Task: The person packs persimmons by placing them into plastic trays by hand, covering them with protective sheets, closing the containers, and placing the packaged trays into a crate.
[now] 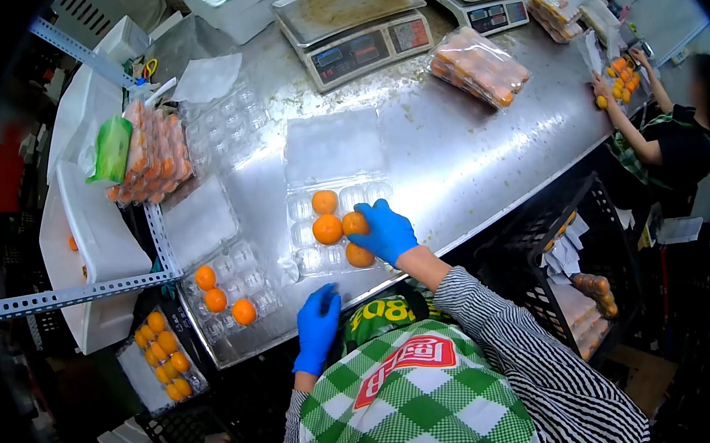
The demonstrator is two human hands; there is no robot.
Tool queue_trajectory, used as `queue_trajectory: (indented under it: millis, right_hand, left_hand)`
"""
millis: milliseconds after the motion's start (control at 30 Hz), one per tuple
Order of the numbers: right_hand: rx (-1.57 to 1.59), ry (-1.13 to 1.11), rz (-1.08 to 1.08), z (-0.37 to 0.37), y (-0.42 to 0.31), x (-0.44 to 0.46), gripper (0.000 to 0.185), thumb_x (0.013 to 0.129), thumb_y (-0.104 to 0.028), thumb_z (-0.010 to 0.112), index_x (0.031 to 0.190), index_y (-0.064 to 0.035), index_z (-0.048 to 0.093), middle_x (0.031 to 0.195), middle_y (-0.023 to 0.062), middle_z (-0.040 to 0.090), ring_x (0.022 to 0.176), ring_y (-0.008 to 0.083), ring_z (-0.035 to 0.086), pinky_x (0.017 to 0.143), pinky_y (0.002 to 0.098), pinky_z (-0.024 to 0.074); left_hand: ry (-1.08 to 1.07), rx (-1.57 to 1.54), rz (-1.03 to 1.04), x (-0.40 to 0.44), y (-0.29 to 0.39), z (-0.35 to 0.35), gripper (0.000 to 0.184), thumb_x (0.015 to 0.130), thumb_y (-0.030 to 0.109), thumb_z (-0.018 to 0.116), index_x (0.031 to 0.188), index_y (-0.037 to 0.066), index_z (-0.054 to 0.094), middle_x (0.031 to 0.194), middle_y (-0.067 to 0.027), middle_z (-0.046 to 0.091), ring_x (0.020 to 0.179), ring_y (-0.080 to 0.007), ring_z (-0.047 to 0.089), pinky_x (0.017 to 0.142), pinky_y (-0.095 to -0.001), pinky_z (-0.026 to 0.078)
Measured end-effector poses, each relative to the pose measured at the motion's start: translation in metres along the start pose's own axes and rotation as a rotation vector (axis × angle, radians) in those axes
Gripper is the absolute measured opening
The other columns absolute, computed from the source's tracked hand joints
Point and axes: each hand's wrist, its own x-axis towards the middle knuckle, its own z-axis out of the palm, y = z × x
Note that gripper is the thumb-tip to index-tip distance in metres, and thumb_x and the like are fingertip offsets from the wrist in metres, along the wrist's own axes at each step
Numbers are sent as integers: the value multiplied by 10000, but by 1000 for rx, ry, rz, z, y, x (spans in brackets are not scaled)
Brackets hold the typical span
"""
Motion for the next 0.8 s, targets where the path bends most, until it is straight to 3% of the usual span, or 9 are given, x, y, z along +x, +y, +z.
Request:
queue_trajectory:
  millis: [133,233,433,533,600,667,800]
  right_hand:
    - [91,15,-45,1,8,-2,597,741,-451,665,1230,-155,495,1056,163,519,913,337,604,787,401,502]
    - [85,-13,-73,-2,13,1,592,745,-448,658,1228,-149,492,1027,163,532,908,341,602,779,409,501]
    - [-66,-38,-152,-4,11,9,501,740,-380,646,1140,-107,520,976,172,557,850,328,609,711,412,508]
    - [-35,-55,-156,-8,7,8,465,733,-348,652,1097,-85,533,959,171,575,844,326,612,710,410,511]
    - [38,-25,-179,4,12,10,419,704,-288,665,1046,-73,554,948,174,590,818,336,620,703,422,514]
    - [81,-107,-151,-4,13,11,400,730,-308,641,1049,-86,546,975,184,581,871,353,602,725,436,509]
    - [170,-87,-140,-2,24,6,383,734,-301,640,1023,-68,549,961,210,546,780,376,611,664,441,515]
  left_hand:
    - [3,24,-20,3,5,5,310,851,174,596,1141,64,587,981,-123,626,867,-224,630,771,-310,496]
    - [55,59,34,4,18,10,291,844,136,613,1110,18,601,924,-122,660,794,-177,636,740,-299,496]
    - [18,130,65,15,27,24,307,849,146,614,1123,10,592,976,-155,655,853,-208,637,775,-316,493]
    - [3,113,61,19,27,31,303,855,170,594,1112,10,590,1013,-173,634,907,-276,626,804,-352,479]
    - [8,108,-22,19,40,32,297,859,164,590,1110,4,589,998,-167,639,892,-251,625,795,-346,477]
    - [-4,135,-93,22,54,36,290,866,151,586,1104,-14,582,963,-140,647,857,-203,607,776,-332,472]
    - [-31,97,-66,22,53,42,284,878,143,572,1100,-35,575,989,-129,633,883,-182,580,796,-321,462]
